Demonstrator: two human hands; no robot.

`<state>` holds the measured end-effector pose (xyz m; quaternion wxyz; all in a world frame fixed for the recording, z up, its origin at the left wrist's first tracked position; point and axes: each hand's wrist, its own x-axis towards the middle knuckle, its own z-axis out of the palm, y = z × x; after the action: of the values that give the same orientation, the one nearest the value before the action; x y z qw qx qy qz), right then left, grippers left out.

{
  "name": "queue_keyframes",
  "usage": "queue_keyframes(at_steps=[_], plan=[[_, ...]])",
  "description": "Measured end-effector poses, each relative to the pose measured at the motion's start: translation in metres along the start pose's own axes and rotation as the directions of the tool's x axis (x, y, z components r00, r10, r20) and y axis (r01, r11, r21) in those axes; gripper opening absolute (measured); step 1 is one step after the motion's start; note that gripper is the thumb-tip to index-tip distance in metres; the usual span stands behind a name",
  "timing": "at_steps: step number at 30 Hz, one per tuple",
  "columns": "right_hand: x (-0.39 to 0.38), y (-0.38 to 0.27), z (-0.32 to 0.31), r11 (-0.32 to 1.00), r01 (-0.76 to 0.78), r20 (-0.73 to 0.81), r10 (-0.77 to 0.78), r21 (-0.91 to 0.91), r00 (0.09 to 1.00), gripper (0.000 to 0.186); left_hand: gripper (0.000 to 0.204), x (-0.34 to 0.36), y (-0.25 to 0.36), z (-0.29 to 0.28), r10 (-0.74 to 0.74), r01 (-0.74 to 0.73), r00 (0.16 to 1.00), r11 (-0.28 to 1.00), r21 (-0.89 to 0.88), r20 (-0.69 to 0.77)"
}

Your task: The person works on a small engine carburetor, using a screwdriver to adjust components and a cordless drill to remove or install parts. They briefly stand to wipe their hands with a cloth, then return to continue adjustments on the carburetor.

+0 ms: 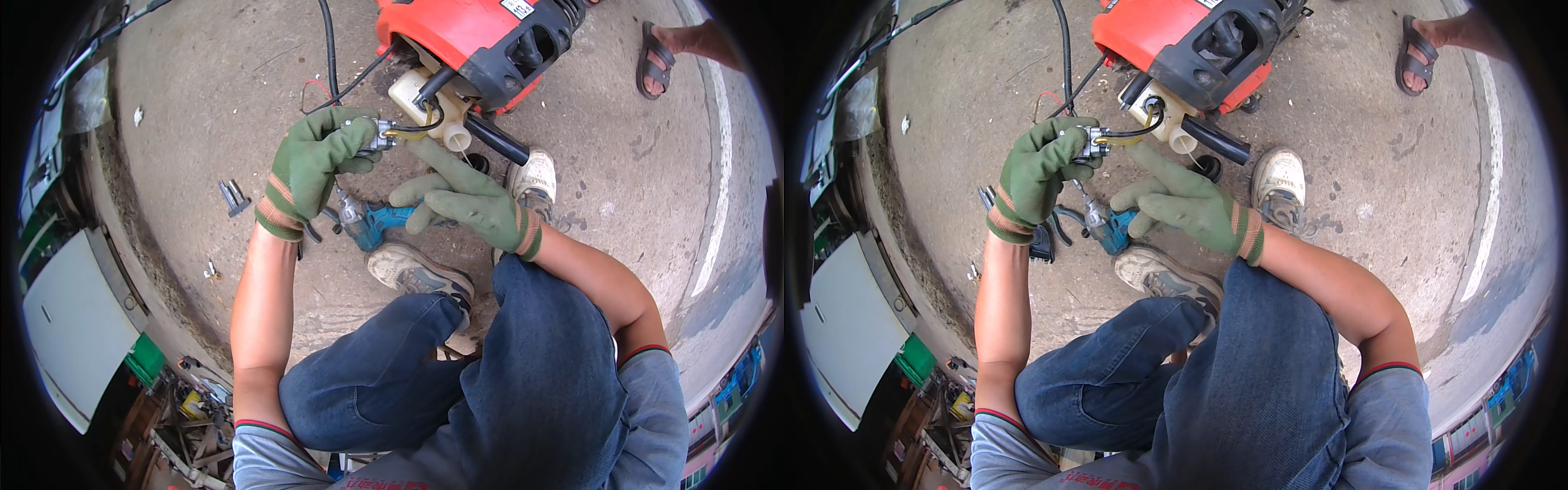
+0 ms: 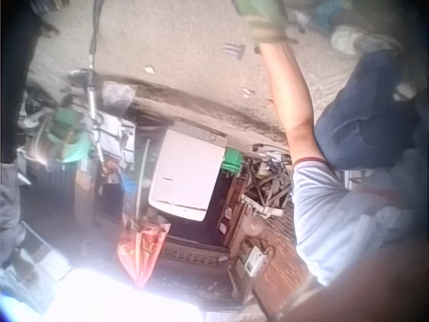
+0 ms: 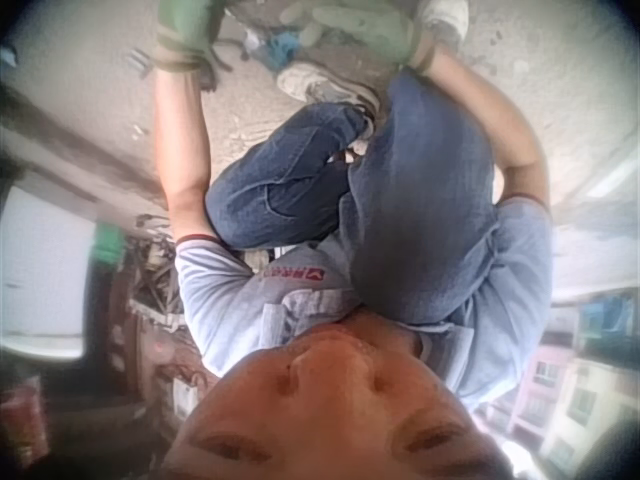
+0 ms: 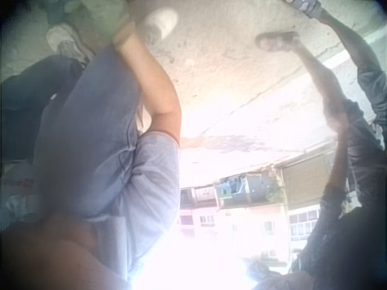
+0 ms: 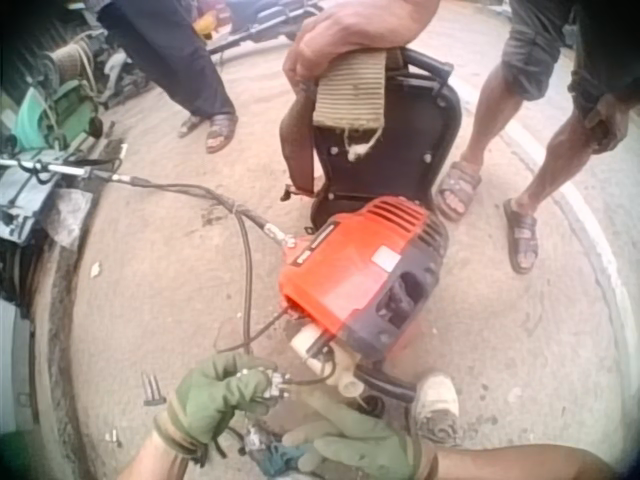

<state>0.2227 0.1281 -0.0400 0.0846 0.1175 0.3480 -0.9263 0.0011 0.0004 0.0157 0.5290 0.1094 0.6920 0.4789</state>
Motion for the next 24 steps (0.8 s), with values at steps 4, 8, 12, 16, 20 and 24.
queue_keyframes(at_steps=[4, 8, 12, 16, 20, 24], plan=[[0.0, -0.001, 0.001, 1.0, -0.002, -0.005, 0.002, -0.002, 1.0, 0.073, 0.036, 0.0, -0.001, 0.0, -0.007, 0.007, 1.0, 1.0, 0.013, -0.003], [0.005, -0.003, 0.003, 0.999, -0.028, 0.007, 0.028, 0.039, 1.0, 0.073, 0.035, 0.001, -0.004, 0.004, -0.006, 0.006, 1.0, 1.0, 0.023, -0.004], [0.005, 0.005, 0.001, 0.999, 0.005, 0.09, -0.009, 0.042, 0.996, 0.071, 0.035, 0.0, 0.0, 0.008, -0.026, 0.026, 1.0, 0.991, 0.128, -0.004], [0.002, 0.002, 0.001, 1.0, -0.01, 0.049, 0.008, 0.025, 0.999, 0.07, 0.034, -0.002, -0.002, 0.008, -0.019, 0.018, 1.0, 0.993, 0.113, 0.005], [-0.003, 0.004, -0.003, 1.0, 0.014, 0.037, -0.015, 0.019, 0.999, 0.069, 0.035, 0.001, -0.002, 0.0, -0.024, 0.024, 1.0, 1.0, 0.015, -0.004], [-0.002, -0.001, 0.001, 1.0, 0.001, 0.027, -0.001, -0.005, 1.0, 0.07, 0.037, 0.004, -0.002, -0.003, -0.035, 0.035, 0.999, 0.999, -0.014, -0.009]])
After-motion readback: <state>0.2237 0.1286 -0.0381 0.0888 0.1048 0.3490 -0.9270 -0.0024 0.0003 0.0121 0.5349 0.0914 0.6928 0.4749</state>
